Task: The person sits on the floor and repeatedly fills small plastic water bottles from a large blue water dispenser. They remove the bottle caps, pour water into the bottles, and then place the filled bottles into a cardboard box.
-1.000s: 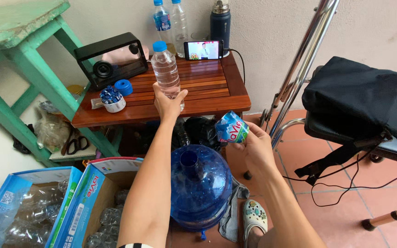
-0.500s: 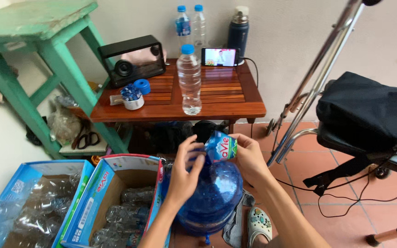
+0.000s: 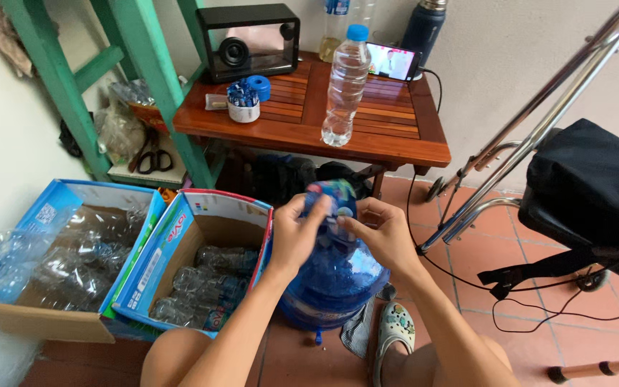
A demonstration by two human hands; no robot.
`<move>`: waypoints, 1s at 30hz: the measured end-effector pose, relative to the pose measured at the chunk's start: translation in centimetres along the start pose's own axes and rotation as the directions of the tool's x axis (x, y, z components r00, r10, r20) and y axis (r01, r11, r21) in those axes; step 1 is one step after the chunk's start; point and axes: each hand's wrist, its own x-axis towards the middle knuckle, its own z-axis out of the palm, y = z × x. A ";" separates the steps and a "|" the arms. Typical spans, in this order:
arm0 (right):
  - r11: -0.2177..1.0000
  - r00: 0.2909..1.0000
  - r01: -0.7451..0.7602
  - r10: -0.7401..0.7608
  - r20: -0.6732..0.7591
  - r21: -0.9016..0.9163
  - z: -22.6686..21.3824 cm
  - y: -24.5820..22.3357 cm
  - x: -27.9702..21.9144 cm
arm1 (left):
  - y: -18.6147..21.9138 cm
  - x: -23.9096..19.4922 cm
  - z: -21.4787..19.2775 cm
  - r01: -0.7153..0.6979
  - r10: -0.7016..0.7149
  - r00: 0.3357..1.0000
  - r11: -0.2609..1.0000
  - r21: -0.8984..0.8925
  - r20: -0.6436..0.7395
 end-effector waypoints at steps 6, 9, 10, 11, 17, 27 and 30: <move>0.994 0.997 -0.083 0.083 0.007 0.072 0.4 -0.3 0.3 | 8.4 -0.3 -1.6 0.452 -0.355 0.892 0.657 -0.604 0.281; 0.944 0.977 -0.189 0.209 -0.046 0.269 1.5 -1.2 0.6 | 6.6 -0.1 -1.4 0.433 -0.350 0.901 0.767 -0.473 0.258; 0.943 0.976 -0.194 0.213 -0.046 0.269 1.5 -0.5 0.9 | 5.0 -0.4 -1.2 0.437 -0.354 0.899 0.766 -0.472 0.258; 0.923 0.968 -0.213 0.244 -0.059 0.320 1.5 0.1 1.1 | 3.5 -0.6 -1.1 0.410 -0.366 0.912 0.837 -0.361 0.186; 0.933 0.960 -0.213 0.255 -0.115 0.290 2.2 0.7 1.3 | -1.2 -0.7 -0.6 0.226 -0.194 0.968 0.952 -0.206 0.161; 0.967 0.993 -0.052 0.024 0.114 0.248 1.9 1.0 1.0 | -0.5 1.0 -2.8 0.139 -0.159 0.986 0.952 -0.271 -0.054; 0.993 0.976 0.054 -0.075 0.204 0.109 1.5 -0.2 0.6 | 0.0 1.1 -3.3 0.137 -0.152 0.987 0.965 -0.224 -0.052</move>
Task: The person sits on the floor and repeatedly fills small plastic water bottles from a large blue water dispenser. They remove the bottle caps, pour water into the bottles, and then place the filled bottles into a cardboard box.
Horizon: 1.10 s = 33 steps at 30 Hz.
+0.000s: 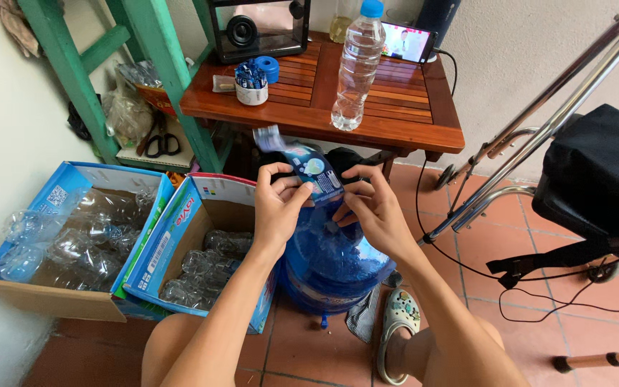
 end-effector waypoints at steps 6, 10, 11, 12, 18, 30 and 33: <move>0.986 0.990 0.120 -0.111 0.082 -0.113 -0.2 -0.1 0.2 | 0.9 -0.1 -0.5 0.078 -0.076 0.996 0.996 -0.051 0.051; 0.989 0.993 0.104 -0.098 0.061 -0.104 -0.1 0.9 0.3 | 1.8 -0.3 -0.5 0.077 -0.074 0.996 0.996 -0.040 0.054; 0.990 0.995 0.096 -0.091 0.052 -0.108 -0.1 0.8 0.4 | 2.0 -0.4 -0.5 0.055 -0.054 0.996 0.998 -0.015 0.071; 0.990 0.996 0.087 -0.083 0.043 -0.112 0.0 0.8 0.4 | 2.2 -0.5 -0.5 0.034 -0.035 0.995 0.999 0.011 0.088; 0.997 0.997 0.067 -0.069 -0.046 -0.050 0.3 1.5 0.4 | 3.6 -1.2 -0.4 -0.066 0.042 0.982 0.990 0.125 0.184; 0.998 0.993 0.062 -0.059 -0.099 0.022 0.9 1.5 0.5 | 2.6 -1.0 -0.1 -0.020 0.023 0.977 1.000 -0.018 0.210; 0.995 0.990 0.100 -0.097 -0.098 0.020 1.2 0.9 0.5 | 2.1 -0.8 -0.2 -0.018 0.022 0.980 1.000 -0.017 0.199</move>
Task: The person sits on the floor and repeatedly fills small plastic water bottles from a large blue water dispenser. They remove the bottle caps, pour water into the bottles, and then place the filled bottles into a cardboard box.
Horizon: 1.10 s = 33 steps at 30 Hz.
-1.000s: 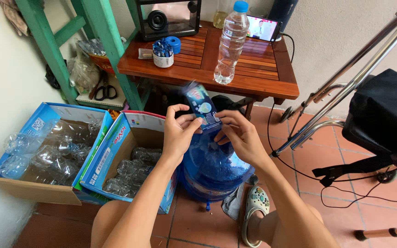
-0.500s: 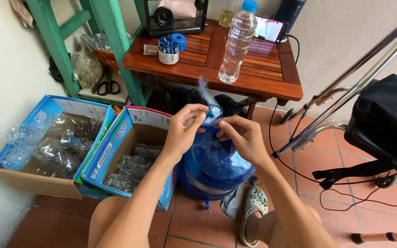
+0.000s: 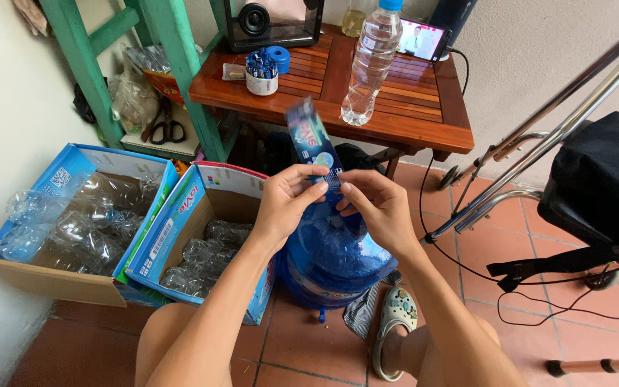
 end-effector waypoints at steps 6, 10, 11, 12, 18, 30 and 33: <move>0.998 0.998 0.057 -0.057 -0.023 -0.022 -0.1 -0.1 -0.2 | -0.1 -0.1 0.2 -0.008 0.008 1.000 1.000 -0.002 0.026; 0.991 0.994 0.101 -0.103 -0.020 -0.084 -0.5 0.4 -0.1 | -0.1 -0.1 0.1 -0.001 0.001 1.000 1.000 -0.019 0.027; 0.988 0.994 0.112 -0.110 0.025 -0.103 -0.7 0.3 -0.1 | -0.2 0.0 -0.1 0.002 -0.002 1.000 1.000 -0.022 0.025; 0.985 0.991 0.124 -0.116 0.071 -0.122 -0.9 0.3 -0.1 | -0.4 0.1 -0.2 0.005 -0.005 1.000 1.000 -0.025 0.023; 0.964 0.970 0.192 -0.159 0.182 -0.184 -1.5 -1.9 -0.1 | 0.6 -0.2 0.0 0.055 -0.053 0.998 0.997 -0.057 0.041; 0.938 0.965 0.202 -0.142 0.219 -0.283 -1.9 -1.9 0.2 | 2.0 -0.8 0.7 0.011 -0.011 1.000 1.000 0.015 0.008; 0.921 0.955 0.242 -0.171 0.243 -0.305 -1.9 -2.0 0.2 | 1.4 -0.7 0.7 0.020 -0.020 1.000 1.000 0.000 -0.014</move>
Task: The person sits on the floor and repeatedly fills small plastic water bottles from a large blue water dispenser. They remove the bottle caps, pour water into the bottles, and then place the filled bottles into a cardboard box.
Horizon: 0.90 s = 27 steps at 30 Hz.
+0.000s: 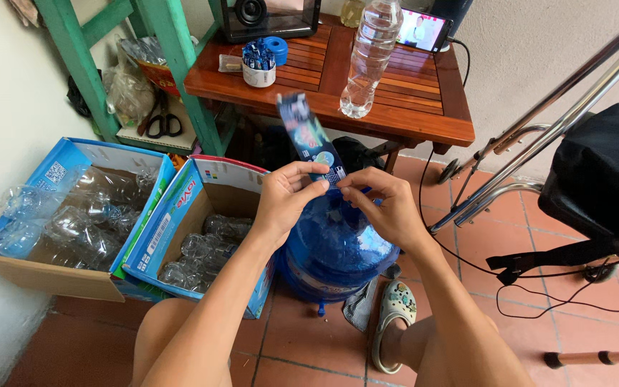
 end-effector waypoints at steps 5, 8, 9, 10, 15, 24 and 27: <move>0.998 0.999 0.039 -0.038 0.010 -0.050 -0.2 -0.7 0.2 | 0.2 0.0 0.0 0.019 -0.019 1.000 0.999 -0.038 -0.019; 0.998 1.000 0.028 -0.027 0.013 -0.052 -0.2 -0.9 0.2 | -0.1 0.0 -0.2 0.013 -0.013 1.000 1.000 0.007 0.003; 0.998 1.000 0.020 -0.019 0.013 -0.061 -0.2 -1.0 0.2 | -0.3 0.0 -0.3 0.019 -0.019 1.000 1.000 0.018 0.002; 0.998 1.000 0.018 -0.017 0.013 -0.060 -0.1 -1.0 0.2 | -0.6 0.1 -0.5 0.021 -0.021 1.000 1.000 0.018 0.002; 0.998 0.999 -0.041 0.041 -0.001 -0.053 -0.1 -0.3 0.0 | -1.3 0.1 -0.5 -0.041 0.036 0.998 0.993 0.108 0.047; 0.992 0.987 -0.128 0.129 -0.092 0.016 0.2 0.7 -0.3 | -0.7 -0.4 0.3 -0.126 0.117 0.990 0.985 0.120 0.075; 0.992 0.989 -0.117 0.122 -0.090 0.056 0.6 1.7 -0.5 | -1.7 0.0 0.1 -0.110 0.104 0.993 0.988 0.107 0.061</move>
